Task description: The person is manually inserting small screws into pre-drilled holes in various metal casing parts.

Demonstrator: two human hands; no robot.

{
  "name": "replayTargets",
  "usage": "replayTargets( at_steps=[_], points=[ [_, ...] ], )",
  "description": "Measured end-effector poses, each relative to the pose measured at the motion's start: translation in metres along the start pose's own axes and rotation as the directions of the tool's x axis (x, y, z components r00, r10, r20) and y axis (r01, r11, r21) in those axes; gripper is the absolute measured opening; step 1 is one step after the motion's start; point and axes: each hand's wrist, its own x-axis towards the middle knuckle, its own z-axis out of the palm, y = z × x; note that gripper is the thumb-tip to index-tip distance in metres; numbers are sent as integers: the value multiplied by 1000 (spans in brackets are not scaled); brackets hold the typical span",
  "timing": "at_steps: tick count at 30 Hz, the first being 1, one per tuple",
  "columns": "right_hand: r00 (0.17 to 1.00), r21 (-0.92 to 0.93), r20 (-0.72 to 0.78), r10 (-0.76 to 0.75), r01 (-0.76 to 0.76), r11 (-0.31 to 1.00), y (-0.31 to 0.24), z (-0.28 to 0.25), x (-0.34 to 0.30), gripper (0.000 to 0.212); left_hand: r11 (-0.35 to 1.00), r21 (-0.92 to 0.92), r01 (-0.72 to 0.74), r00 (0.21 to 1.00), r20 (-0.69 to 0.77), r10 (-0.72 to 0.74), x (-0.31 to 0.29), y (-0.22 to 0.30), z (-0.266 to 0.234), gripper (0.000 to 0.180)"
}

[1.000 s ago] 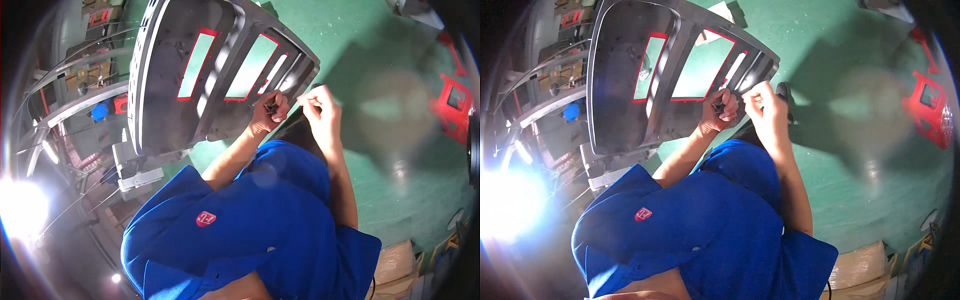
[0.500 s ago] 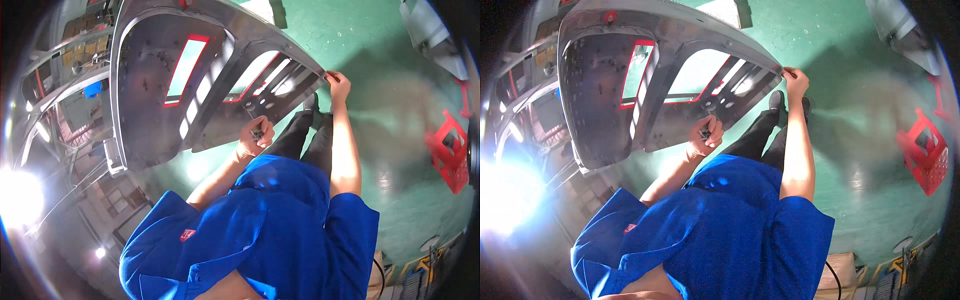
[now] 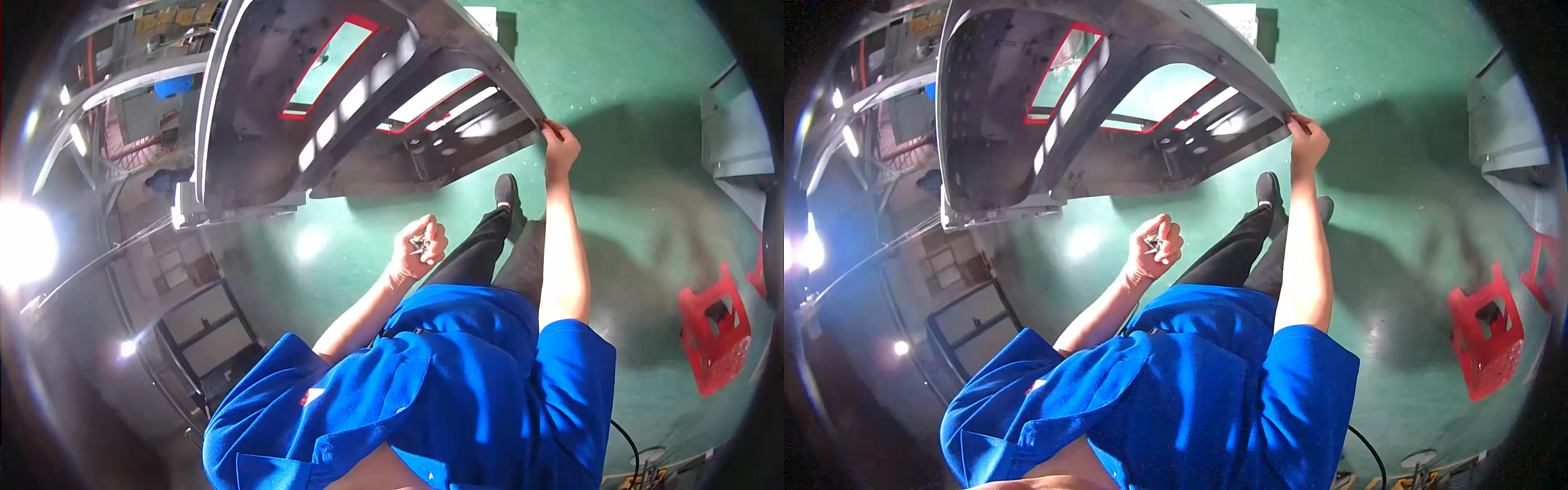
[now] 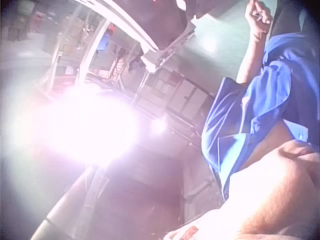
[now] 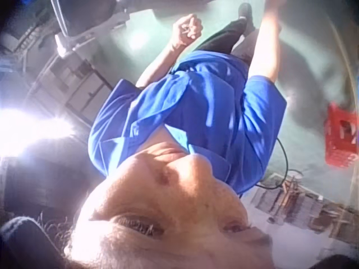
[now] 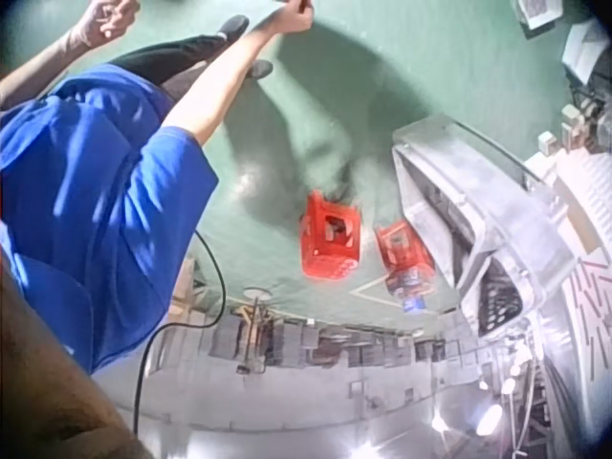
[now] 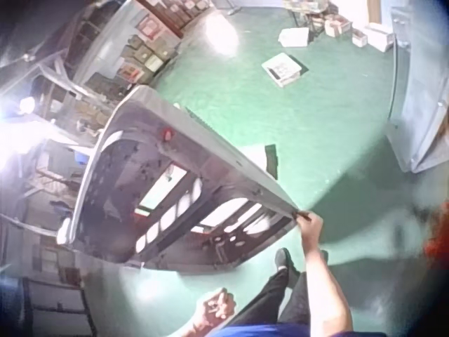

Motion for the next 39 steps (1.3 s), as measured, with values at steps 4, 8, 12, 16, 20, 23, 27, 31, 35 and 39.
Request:
replayTargets(
  at_steps=[4,8,12,16,20,23,27,31,35,39],
  points=[
    [998,-71,-56,-17,13,997,11,13,14,14,999,-44,-15,999,-51,13,-1,-3,-1,34],
    [995,-211,-96,-19,-2,977,-3,28,19,10,977,-215,-11,977,-211,-36,-1,-4,0,32],
    [976,-431,-126,-178,108,896,4,33,31,13,978,-164,-126,964,-251,82,3,-23,3,33],
    [990,-272,-141,5,-44,961,-11,41,41,12,969,-164,-183,977,-139,161,12,-23,5,33],
    [995,-200,-89,-51,32,979,-17,38,43,10,965,-179,-190,982,-37,186,21,-17,4,32],
    [999,-230,-42,-8,-2,973,-20,32,49,15,958,-208,-195,980,-72,184,24,-12,14,32],
    [997,-41,-5,81,-81,996,-12,33,55,11,957,-225,-185,983,-43,180,31,0,22,32],
    [991,130,32,129,-132,983,-15,42,57,12,960,-221,-170,985,-58,162,32,5,36,33],
    [995,-241,33,92,-82,967,-24,44,65,22,979,-157,-127,990,38,135,47,18,47,33],
    [999,-316,8,53,-48,948,-60,30,58,26,991,-111,-80,987,133,95,63,30,67,32]
  ],
)
